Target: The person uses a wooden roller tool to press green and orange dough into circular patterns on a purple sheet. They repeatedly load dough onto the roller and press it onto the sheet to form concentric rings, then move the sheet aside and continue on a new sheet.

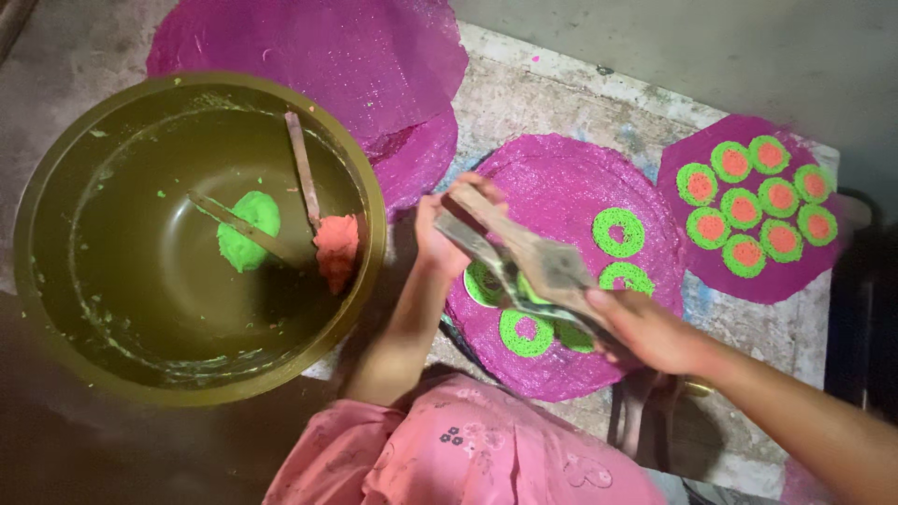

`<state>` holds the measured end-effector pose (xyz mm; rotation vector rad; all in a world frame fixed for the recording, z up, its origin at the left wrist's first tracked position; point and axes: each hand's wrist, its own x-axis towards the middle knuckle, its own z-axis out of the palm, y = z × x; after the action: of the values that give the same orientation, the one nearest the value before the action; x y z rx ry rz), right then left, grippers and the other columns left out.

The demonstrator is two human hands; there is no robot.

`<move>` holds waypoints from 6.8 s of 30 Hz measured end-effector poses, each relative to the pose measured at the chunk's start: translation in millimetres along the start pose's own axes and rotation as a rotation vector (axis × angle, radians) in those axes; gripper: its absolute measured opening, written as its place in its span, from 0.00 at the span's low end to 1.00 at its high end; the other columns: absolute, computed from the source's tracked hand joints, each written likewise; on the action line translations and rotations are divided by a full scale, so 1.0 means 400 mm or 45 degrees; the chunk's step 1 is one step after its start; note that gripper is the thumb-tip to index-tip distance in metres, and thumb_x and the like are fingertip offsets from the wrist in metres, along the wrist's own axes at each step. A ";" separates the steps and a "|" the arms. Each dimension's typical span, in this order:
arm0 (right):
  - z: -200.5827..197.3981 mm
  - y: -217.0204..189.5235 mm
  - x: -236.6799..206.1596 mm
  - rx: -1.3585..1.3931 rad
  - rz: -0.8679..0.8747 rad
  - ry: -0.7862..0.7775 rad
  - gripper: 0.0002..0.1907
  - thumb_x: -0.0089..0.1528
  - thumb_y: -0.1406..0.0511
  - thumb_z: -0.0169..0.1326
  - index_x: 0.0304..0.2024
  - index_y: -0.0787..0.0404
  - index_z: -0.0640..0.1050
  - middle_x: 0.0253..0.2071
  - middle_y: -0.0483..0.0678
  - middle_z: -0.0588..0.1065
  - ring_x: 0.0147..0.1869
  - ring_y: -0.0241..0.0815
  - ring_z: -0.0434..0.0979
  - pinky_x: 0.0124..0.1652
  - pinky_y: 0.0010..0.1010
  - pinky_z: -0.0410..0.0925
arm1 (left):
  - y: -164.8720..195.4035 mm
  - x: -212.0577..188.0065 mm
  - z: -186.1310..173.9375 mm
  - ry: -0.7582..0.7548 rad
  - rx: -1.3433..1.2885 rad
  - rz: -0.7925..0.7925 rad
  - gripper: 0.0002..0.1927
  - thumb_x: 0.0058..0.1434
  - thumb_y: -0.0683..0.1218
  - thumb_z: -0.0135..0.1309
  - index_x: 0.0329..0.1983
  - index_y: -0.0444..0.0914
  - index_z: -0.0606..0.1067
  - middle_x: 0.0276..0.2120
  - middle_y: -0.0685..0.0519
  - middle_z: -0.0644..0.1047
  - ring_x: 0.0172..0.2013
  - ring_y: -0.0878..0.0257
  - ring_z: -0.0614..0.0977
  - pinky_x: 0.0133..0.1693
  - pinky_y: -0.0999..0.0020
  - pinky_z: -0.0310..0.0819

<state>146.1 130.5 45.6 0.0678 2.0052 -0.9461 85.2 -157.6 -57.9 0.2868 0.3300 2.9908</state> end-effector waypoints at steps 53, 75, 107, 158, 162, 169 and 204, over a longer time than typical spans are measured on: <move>-0.081 -0.008 -0.089 -0.031 0.054 0.194 0.43 0.66 0.38 0.31 0.34 0.68 0.79 0.23 0.49 0.76 0.25 0.40 0.78 0.30 0.35 0.74 | -0.179 0.120 0.105 -0.021 -0.457 -0.128 0.26 0.70 0.70 0.39 0.37 0.45 0.67 0.30 0.60 0.67 0.35 0.64 0.70 0.49 0.61 0.69; -0.047 -0.067 -0.051 -0.436 -0.268 0.594 0.35 0.67 0.44 0.36 0.44 0.67 0.79 0.33 0.63 0.78 0.41 0.62 0.79 0.42 0.51 0.68 | -0.140 0.178 0.132 -0.038 -0.299 -0.070 0.22 0.67 0.66 0.38 0.28 0.46 0.63 0.20 0.62 0.62 0.25 0.67 0.65 0.38 0.65 0.63; 0.152 0.457 -0.132 1.307 -0.733 0.808 0.45 0.68 0.34 0.32 0.51 0.71 0.70 0.27 0.50 0.67 0.30 0.41 0.65 0.33 0.35 0.63 | -0.185 -0.041 0.093 -0.637 2.700 -0.383 0.63 0.40 0.58 0.74 0.75 0.41 0.50 0.65 0.41 0.64 0.68 0.44 0.58 0.65 0.36 0.38; 0.161 0.449 -0.138 1.288 -0.863 0.813 0.43 0.69 0.36 0.32 0.52 0.72 0.69 0.27 0.51 0.67 0.30 0.42 0.66 0.33 0.36 0.64 | -0.167 -0.085 0.094 -0.552 3.022 -0.122 0.29 0.70 0.58 0.46 0.71 0.43 0.65 0.73 0.38 0.49 0.70 0.32 0.47 0.65 0.28 0.35; 0.169 0.447 -0.142 1.345 -0.841 0.821 0.43 0.69 0.36 0.34 0.53 0.71 0.69 0.28 0.51 0.67 0.31 0.42 0.65 0.34 0.35 0.64 | -0.174 -0.069 0.108 -0.491 2.971 -0.246 0.27 0.70 0.59 0.47 0.70 0.48 0.66 0.75 0.42 0.51 0.73 0.35 0.48 0.68 0.31 0.36; 0.183 0.285 -0.212 0.535 -0.990 0.867 0.36 0.69 0.43 0.45 0.52 0.73 0.74 0.42 0.52 0.75 0.45 0.43 0.74 0.45 0.36 0.68 | -0.077 -0.153 0.257 -0.754 2.692 0.115 0.37 0.60 0.59 0.56 0.70 0.41 0.65 0.70 0.43 0.60 0.71 0.42 0.58 0.68 0.34 0.35; 0.457 -0.860 -0.020 -1.925 -2.268 0.768 0.19 0.54 0.62 0.62 0.48 0.53 0.78 0.41 0.45 0.78 0.43 0.42 0.78 0.40 0.36 0.69 | 0.938 -0.731 0.106 -0.045 0.548 -0.742 0.23 0.60 0.46 0.58 0.57 0.32 0.74 0.45 0.46 0.80 0.46 0.58 0.82 0.51 0.59 0.78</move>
<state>146.7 -227.5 198.9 -2.7767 2.4476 0.1426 342.4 -552.8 16.6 0.2292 0.8827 2.3188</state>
